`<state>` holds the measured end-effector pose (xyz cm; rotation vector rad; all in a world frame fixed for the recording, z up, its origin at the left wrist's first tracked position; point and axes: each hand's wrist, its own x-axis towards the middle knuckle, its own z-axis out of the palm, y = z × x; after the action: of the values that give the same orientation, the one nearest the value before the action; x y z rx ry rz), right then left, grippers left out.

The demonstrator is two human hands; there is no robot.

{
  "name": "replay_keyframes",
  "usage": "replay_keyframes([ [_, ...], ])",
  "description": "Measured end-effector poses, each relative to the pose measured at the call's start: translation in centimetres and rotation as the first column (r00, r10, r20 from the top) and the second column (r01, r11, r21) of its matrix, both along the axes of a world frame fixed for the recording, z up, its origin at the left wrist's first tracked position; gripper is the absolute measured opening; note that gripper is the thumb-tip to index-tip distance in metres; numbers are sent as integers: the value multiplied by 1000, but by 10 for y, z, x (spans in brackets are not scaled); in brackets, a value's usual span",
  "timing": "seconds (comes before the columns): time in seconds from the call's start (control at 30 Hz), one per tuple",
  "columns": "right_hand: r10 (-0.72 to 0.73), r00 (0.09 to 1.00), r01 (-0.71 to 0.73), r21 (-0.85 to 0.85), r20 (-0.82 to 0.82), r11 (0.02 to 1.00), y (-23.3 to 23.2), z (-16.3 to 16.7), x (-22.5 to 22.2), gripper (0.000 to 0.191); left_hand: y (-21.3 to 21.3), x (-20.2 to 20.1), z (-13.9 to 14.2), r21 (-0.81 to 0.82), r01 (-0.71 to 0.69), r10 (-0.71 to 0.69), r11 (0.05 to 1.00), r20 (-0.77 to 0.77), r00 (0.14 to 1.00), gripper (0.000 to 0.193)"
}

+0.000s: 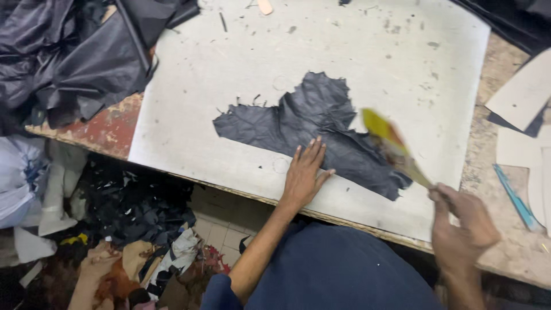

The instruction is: The person uses a cardboard template and a utility knife to cut shapes from black leather on a workbench. They repeatedly position the template, trace around it, and cut out pieces, then clear scraps and reposition the leather to continue cutting.

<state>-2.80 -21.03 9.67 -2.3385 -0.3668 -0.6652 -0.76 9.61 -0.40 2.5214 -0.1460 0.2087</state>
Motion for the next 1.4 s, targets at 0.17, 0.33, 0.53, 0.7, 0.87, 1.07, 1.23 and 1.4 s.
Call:
replay_keyframes([
  [0.17, 379, 893, -315, -263, 245, 912, 118, -48, 41, 18, 100, 7, -12, 282, -251, 236, 926, 84, 968, 69],
  [0.33, 379, 918, -388, -480, -121, 787, 164, -81, 45, 30, 183, 2, -9, 177, -488, 493, 855, 22, 870, 56],
  [0.53, 174, 913, -328, -411, -370, 850, 173, -69, 35, 34, 197, 7, 5, -51, -604, 604, 795, 144, 784, 43],
  [0.7, 230, 921, -334, -332, -315, 882, 202, -58, 48, 50, 199, 26, 19, -53, -636, 638, 770, 100, 764, 50],
  [0.87, 261, 913, -382, -432, -314, 817, 252, -76, 60, 57, 193, 33, 22, -35, -603, 604, 797, 72, 794, 24],
  [1.07, 293, 896, -426, -457, -333, 781, 268, -89, 67, 51, 198, 30, 21, -67, -567, 571, 821, 75, 817, 18],
  [1.23, 294, 887, -438, -449, -356, 779, 267, -87, 69, 50, 204, 29, 25, -71, -568, 569, 820, -2, 822, 20],
  [1.4, 303, 886, -440, -433, -350, 787, 265, -84, 70, 48, 215, 27, 25, -218, -508, 522, 833, 7, 853, 14],
])
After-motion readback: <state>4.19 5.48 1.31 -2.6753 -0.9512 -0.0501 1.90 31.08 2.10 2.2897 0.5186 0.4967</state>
